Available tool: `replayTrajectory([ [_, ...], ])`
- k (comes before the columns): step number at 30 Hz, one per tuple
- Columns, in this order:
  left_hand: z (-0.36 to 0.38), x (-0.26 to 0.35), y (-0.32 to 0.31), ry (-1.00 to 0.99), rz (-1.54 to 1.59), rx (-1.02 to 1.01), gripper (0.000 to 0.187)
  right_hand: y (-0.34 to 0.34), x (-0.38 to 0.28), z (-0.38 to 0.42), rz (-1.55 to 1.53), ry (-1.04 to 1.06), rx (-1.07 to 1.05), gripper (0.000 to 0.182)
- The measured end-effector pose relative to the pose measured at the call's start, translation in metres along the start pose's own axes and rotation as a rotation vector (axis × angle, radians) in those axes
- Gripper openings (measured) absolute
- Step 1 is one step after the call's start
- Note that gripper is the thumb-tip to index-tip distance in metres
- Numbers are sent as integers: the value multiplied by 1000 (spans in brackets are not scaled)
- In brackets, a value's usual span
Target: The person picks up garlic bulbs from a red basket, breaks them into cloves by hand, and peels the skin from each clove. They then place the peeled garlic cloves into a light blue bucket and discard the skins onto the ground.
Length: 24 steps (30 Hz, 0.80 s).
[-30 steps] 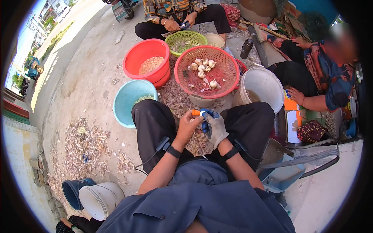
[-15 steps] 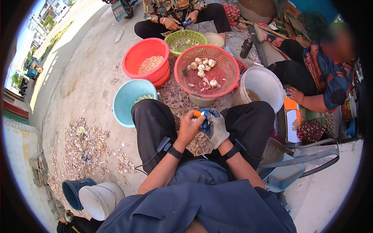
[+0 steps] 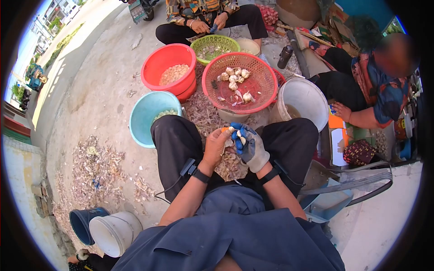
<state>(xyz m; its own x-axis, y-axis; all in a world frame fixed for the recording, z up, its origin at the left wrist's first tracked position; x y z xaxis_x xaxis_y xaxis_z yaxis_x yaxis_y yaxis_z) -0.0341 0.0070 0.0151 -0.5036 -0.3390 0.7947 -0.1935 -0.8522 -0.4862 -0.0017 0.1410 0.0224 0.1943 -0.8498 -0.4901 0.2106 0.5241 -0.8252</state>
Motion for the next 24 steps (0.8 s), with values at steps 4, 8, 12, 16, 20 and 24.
replayTrajectory([
  [4, 2, 0, 0, -7, -31, -27, 24, -14, -8, 7, 140, 86, -35, 30],
  [8, -2, -11, 10, -71, -108, 9, 24, -8, -9, 8, 607, 143, 178, 23],
  [12, -5, -12, 17, -96, -201, 52, 24, -11, -8, 8, 632, 152, 230, 17],
  [16, -4, -9, 19, -84, -235, 88, 24, -7, -2, 3, 696, 123, 257, 17],
  [20, -2, -7, 17, -85, -206, 78, 24, -9, -2, 3, 739, 121, 278, 19],
  [24, -3, -8, 18, -72, -205, 71, 23, -17, -6, 5, 772, 216, 182, 24],
])
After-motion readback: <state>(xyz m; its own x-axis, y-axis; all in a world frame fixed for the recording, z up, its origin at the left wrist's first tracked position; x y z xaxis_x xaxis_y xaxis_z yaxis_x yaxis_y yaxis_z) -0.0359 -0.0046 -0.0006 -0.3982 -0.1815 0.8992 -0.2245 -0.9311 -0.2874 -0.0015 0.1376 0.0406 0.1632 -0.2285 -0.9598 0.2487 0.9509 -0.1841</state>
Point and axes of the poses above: each hand's wrist, its own z-axis away from the middle knuckle, its own y-axis out of the back of the hand, x = y × z, the point moved 4 cm from there along -z, towards the middle knuckle, and after that the axes turned 3 degrees about y, right-handed, at the moved point
